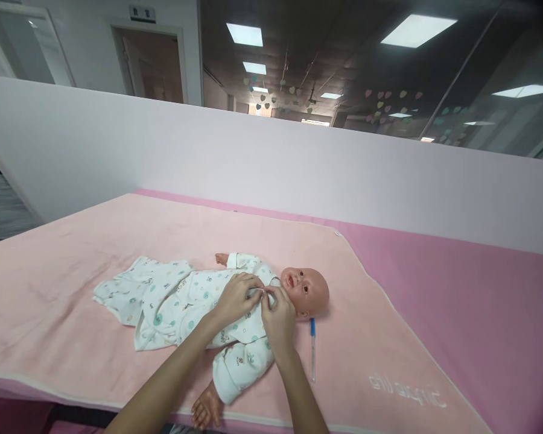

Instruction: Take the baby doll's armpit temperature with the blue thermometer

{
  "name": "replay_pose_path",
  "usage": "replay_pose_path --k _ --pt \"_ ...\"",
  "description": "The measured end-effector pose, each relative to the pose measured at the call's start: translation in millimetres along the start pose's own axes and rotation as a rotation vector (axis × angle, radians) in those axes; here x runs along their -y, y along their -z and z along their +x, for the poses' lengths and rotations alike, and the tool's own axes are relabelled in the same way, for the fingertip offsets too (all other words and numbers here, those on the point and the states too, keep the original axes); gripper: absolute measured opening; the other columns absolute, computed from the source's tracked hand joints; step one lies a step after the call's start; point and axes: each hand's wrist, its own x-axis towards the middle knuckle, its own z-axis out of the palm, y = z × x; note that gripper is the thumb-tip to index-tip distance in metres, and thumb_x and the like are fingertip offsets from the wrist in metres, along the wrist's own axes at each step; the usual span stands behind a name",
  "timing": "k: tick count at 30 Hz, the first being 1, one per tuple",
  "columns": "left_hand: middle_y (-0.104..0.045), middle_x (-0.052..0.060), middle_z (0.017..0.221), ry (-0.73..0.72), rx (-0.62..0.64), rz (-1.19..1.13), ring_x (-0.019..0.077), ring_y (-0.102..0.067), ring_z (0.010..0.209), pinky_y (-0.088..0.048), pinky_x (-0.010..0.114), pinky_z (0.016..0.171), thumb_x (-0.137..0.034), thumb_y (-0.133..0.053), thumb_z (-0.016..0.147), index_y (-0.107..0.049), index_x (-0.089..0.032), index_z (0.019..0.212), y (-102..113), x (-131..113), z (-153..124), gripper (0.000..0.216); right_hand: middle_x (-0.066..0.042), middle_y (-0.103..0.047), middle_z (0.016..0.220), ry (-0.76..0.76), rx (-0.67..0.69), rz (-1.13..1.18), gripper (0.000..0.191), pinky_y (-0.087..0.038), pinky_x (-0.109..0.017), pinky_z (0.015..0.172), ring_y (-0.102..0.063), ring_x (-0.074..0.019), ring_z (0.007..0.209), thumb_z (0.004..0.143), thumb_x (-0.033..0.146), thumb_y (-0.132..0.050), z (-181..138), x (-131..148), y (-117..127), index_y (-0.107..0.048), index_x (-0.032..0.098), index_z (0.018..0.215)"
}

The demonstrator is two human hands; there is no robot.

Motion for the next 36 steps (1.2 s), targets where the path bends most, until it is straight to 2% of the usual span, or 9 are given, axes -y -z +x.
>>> replay_pose_path --k 3,7,16,22,27,30,33,36 --pt "-0.061 0.0 0.083 0.003 -0.012 -0.018 0.0167 -0.052 0.085 -0.037 0.029 0.077 -0.018 -0.046 0.075 -0.058 -0.02 0.08 0.6 -0.9 -2.1 0.014 -0.002 -0.062 0.079 -0.007 -0.028 0.02 0.019 -0.04 -0.022 0.059 -0.053 -0.0116 0.062 0.077 0.021 -0.043 -3.6 0.1 -0.8 -0.06 0.018 0.085" --pt "-0.06 0.0 0.081 -0.003 -0.019 -0.005 0.0172 -0.052 0.082 -0.038 0.03 0.076 -0.016 -0.045 0.072 -0.055 -0.02 0.079 -0.1 -1.0 -4.1 0.012 -0.002 -0.062 0.079 -0.011 0.016 0.04 0.019 -0.039 -0.023 0.058 -0.052 -0.0119 0.061 0.08 0.022 -0.043 -6.1 0.8 0.6 -0.061 0.018 0.085" --pt "-0.06 0.001 0.079 0.017 -0.031 0.025 0.0175 -0.053 0.077 -0.038 0.032 0.076 -0.017 -0.039 0.079 -0.053 -0.02 0.081 -1.7 -4.5 -4.4 0.015 -0.004 -0.062 0.085 -0.013 0.0 0.07 0.021 -0.04 -0.024 0.059 -0.052 -0.0126 0.062 0.082 0.025 -0.044 -9.5 -4.3 -1.3 -0.061 0.019 0.091" --pt "-0.063 0.0 0.087 0.01 -0.011 -0.077 0.0173 -0.054 0.084 -0.038 0.03 0.079 -0.018 -0.047 0.075 -0.057 -0.022 0.088 0.5 -0.6 -4.6 0.017 -0.005 -0.063 0.083 0.014 -0.034 0.054 0.024 -0.041 -0.024 0.06 -0.052 -0.0122 0.061 0.084 0.027 -0.043 -11.4 -4.7 -0.7 -0.062 0.016 0.092" --pt "-0.063 0.0 0.086 0.051 -0.054 -0.119 0.0166 -0.055 0.083 -0.039 0.029 0.078 -0.026 -0.045 0.081 -0.059 -0.02 0.085 -2.5 0.1 -3.5 0.015 -0.004 -0.061 0.074 0.026 -0.072 0.074 0.023 -0.039 -0.023 0.056 -0.049 -0.0111 0.057 0.083 0.028 -0.043 -11.3 -2.1 1.3 -0.063 0.016 0.085" --pt "-0.062 0.001 0.085 0.068 -0.059 -0.204 0.0157 -0.055 0.081 -0.041 0.027 0.074 -0.03 -0.048 0.08 -0.058 -0.019 0.086 5.2 0.0 -2.9 0.016 -0.003 -0.058 0.071 0.013 -0.096 0.104 0.021 -0.038 -0.022 0.052 -0.045 -0.0096 0.053 0.082 0.027 -0.044 -11.5 -0.8 2.3 -0.061 0.016 0.081" --pt "-0.061 0.002 0.083 0.099 -0.065 -0.282 0.015 -0.055 0.078 -0.042 0.026 0.07 -0.035 -0.043 0.083 -0.059 -0.018 0.086 22.3 4.7 -7.5 0.023 -0.003 -0.056 0.07 -0.023 -0.133 0.14 0.02 -0.036 -0.021 0.05 -0.042 -0.0086 0.05 0.081 0.027 -0.044 -12.7 -1.5 1.7 -0.059 0.015 0.079" --pt "-0.06 0.002 0.076 0.14 -0.083 -0.203 0.0165 -0.053 0.078 -0.041 0.031 0.075 -0.039 -0.037 0.086 -0.061 -0.018 0.075 37.8 12.9 -19.5 0.034 -0.001 -0.054 0.065 -0.045 -0.139 0.161 0.018 -0.036 -0.021 0.049 -0.041 -0.0087 0.048 0.08 0.028 -0.043 -14.2 -2.9 0.7 -0.057 0.016 0.078"
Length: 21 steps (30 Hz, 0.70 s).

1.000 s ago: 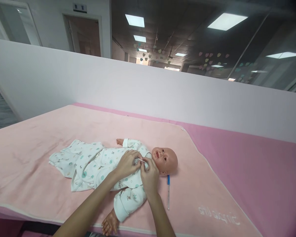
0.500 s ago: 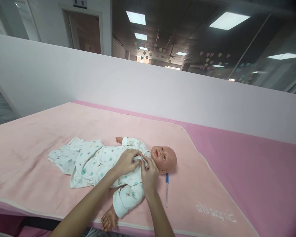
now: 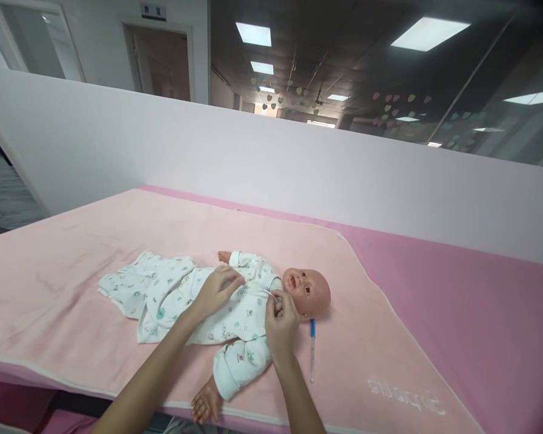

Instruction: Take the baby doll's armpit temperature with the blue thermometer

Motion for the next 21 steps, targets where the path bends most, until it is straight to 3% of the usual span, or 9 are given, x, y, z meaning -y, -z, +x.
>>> replay_pose_path --k 5,11,16,21 --pt "-0.059 0.004 0.084 0.029 0.117 -0.058 0.0168 -0.053 0.081 -0.044 0.028 0.07 -0.04 -0.048 0.08 -0.065 -0.02 0.082 7.2 10.1 -15.8 0.026 0.0 -0.052 0.062 -0.016 0.056 -0.022 0.016 -0.035 -0.021 0.049 -0.041 -0.0089 0.048 0.079 0.026 -0.043 -0.5 0.3 0.3 -0.055 0.016 0.076" --pt "-0.056 0.006 0.09 -0.025 0.087 -0.114 0.0166 -0.054 0.082 -0.047 0.026 0.065 -0.037 -0.05 0.08 -0.067 -0.022 0.082 2.9 13.6 -17.9 0.023 0.001 -0.051 0.059 -0.021 0.079 -0.04 0.017 -0.034 -0.02 0.048 -0.04 -0.0087 0.047 0.079 0.026 -0.043 0.6 1.8 0.1 -0.056 0.016 0.076" --pt "-0.059 0.004 0.085 -0.072 0.065 0.068 0.017 -0.052 0.081 -0.042 0.031 0.077 -0.035 -0.042 0.084 -0.06 -0.02 0.082 -0.5 13.2 -19.0 0.023 0.001 -0.051 0.058 0.001 0.069 -0.069 0.019 -0.034 -0.021 0.05 -0.04 -0.0092 0.048 0.079 0.027 -0.042 0.8 1.0 -0.7 -0.056 0.016 0.075" --pt "-0.06 0.003 0.082 -0.086 0.012 0.236 0.0177 -0.053 0.079 -0.04 0.032 0.075 -0.029 -0.037 0.086 -0.056 -0.021 0.084 -5.9 12.0 -21.9 0.021 0.001 -0.051 0.059 -0.002 0.083 -0.068 0.019 -0.034 -0.021 0.05 -0.041 -0.0093 0.048 0.079 0.027 -0.042 0.7 1.3 -0.6 -0.057 0.016 0.076"
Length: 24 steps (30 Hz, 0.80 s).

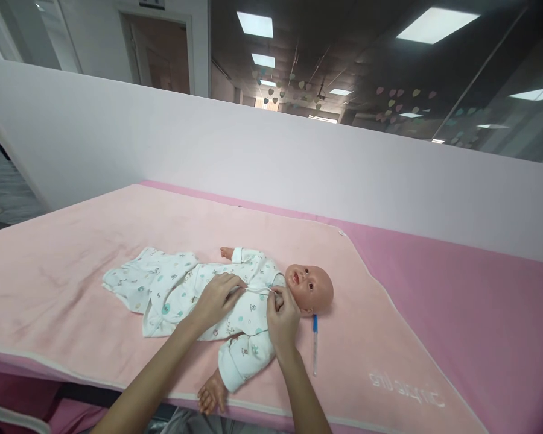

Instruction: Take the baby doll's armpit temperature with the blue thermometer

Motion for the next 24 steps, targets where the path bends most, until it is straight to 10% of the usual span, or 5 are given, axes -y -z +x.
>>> replay_pose_path --k 15,24 --pt "-0.06 0.005 0.08 -0.042 -0.141 0.267 0.0176 -0.053 0.075 -0.04 0.031 0.07 -0.026 -0.037 0.086 -0.057 -0.019 0.083 -14.8 -1.7 0.1 0.022 0.0 -0.052 0.063 0.002 -0.024 0.058 0.02 -0.035 -0.021 0.051 -0.042 -0.009 0.05 0.081 0.028 -0.042 -2.8 0.7 1.1 -0.057 0.015 0.08" --pt "-0.06 0.003 0.089 0.181 -0.052 0.115 0.0167 -0.055 0.08 -0.044 0.026 0.067 -0.04 -0.04 0.084 -0.061 -0.021 0.084 21.8 14.6 -31.4 0.028 0.003 -0.046 0.054 -0.09 -0.034 0.107 0.02 -0.037 -0.021 0.05 -0.043 -0.0103 0.048 0.082 0.031 -0.043 -4.9 -4.5 0.6 -0.055 0.016 0.084"
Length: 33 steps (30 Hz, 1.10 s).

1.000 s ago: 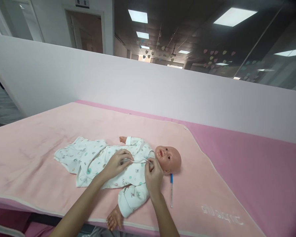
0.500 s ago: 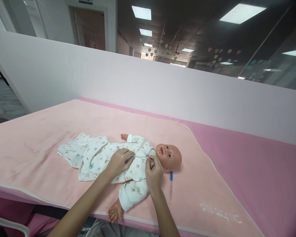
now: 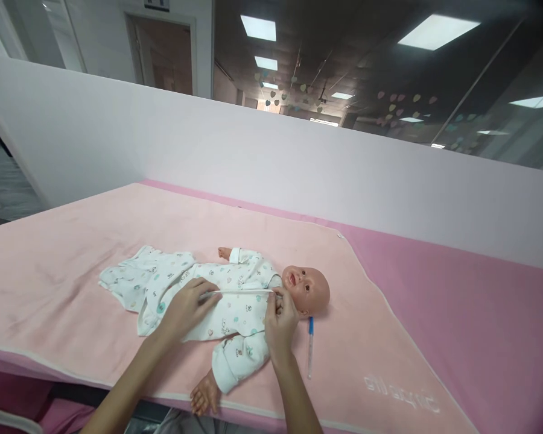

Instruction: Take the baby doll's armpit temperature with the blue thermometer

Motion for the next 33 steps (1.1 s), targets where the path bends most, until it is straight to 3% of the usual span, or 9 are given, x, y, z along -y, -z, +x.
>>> replay_pose_path --k 5,10,18,21,24,28,33 --pt "-0.06 0.001 0.096 -0.019 0.057 -0.073 0.0161 -0.056 0.088 -0.046 0.026 0.074 -0.035 -0.039 0.085 -0.062 -0.024 0.09 8.1 12.0 -11.5 0.026 0.001 -0.051 0.058 0.01 0.026 -0.003 0.02 -0.036 -0.021 0.05 -0.046 -0.0111 0.051 0.082 0.031 -0.043 0.8 0.8 0.9 -0.055 0.016 0.084" --pt "-0.061 0.002 0.097 0.031 -0.034 -0.003 0.0169 -0.056 0.09 -0.046 0.027 0.076 -0.032 -0.034 0.086 -0.056 -0.023 0.093 -1.6 2.3 -18.8 0.025 0.001 -0.052 0.06 0.004 0.043 -0.026 0.018 -0.036 -0.021 0.05 -0.044 -0.0101 0.05 0.082 0.031 -0.043 1.9 3.9 2.4 -0.054 0.017 0.08" --pt "-0.065 0.001 0.079 0.008 -0.191 0.215 0.0145 -0.06 0.064 -0.044 0.024 0.051 -0.028 -0.035 0.086 -0.055 -0.019 0.087 -18.3 -3.4 -20.1 0.022 -0.001 -0.054 0.065 -0.024 0.085 -0.061 0.018 -0.037 -0.022 0.053 -0.046 -0.0109 0.053 0.081 0.03 -0.042 4.4 7.4 2.1 -0.054 0.016 0.079" --pt "-0.067 0.002 0.084 -0.02 -0.303 0.218 0.015 -0.063 0.072 -0.049 0.024 0.059 -0.031 -0.038 0.086 -0.059 -0.019 0.088 -21.7 -1.3 -20.7 0.024 -0.002 -0.056 0.068 -0.068 0.11 -0.055 0.019 -0.04 -0.022 0.054 -0.049 -0.0117 0.056 0.081 0.03 -0.041 2.9 13.0 6.3 -0.054 0.017 0.078" --pt "-0.067 0.002 0.093 -0.121 -0.345 0.234 0.0161 -0.064 0.082 -0.052 0.026 0.072 -0.033 -0.04 0.086 -0.064 -0.018 0.088 -21.8 5.0 -21.3 0.028 -0.006 -0.058 0.083 -0.086 0.142 -0.077 0.019 -0.043 -0.023 0.059 -0.054 -0.0141 0.068 0.081 0.029 -0.041 -3.7 23.2 18.2 -0.056 0.017 0.082" --pt "-0.067 0.001 0.097 -0.184 -0.308 0.287 0.0172 -0.064 0.084 -0.054 0.026 0.07 -0.034 -0.041 0.085 -0.066 -0.019 0.091 -22.1 12.5 -19.6 0.03 -0.009 -0.055 0.102 -0.043 0.15 -0.146 0.022 -0.046 -0.025 0.064 -0.055 -0.0181 0.086 0.08 0.032 -0.043 -16.2 31.9 43.0 -0.059 0.018 0.085" --pt "-0.067 0.003 0.096 -0.109 -0.242 0.332 0.0191 -0.065 0.08 -0.054 0.027 0.062 -0.032 -0.038 0.085 -0.066 -0.019 0.092 -23.1 8.7 -14.2 0.032 -0.01 -0.058 0.098 -0.123 0.069 -0.146 0.028 -0.044 -0.02 0.051 -0.057 -0.0156 0.075 0.079 0.04 -0.044 -30.1 23.5 75.8 -0.061 0.018 0.084"
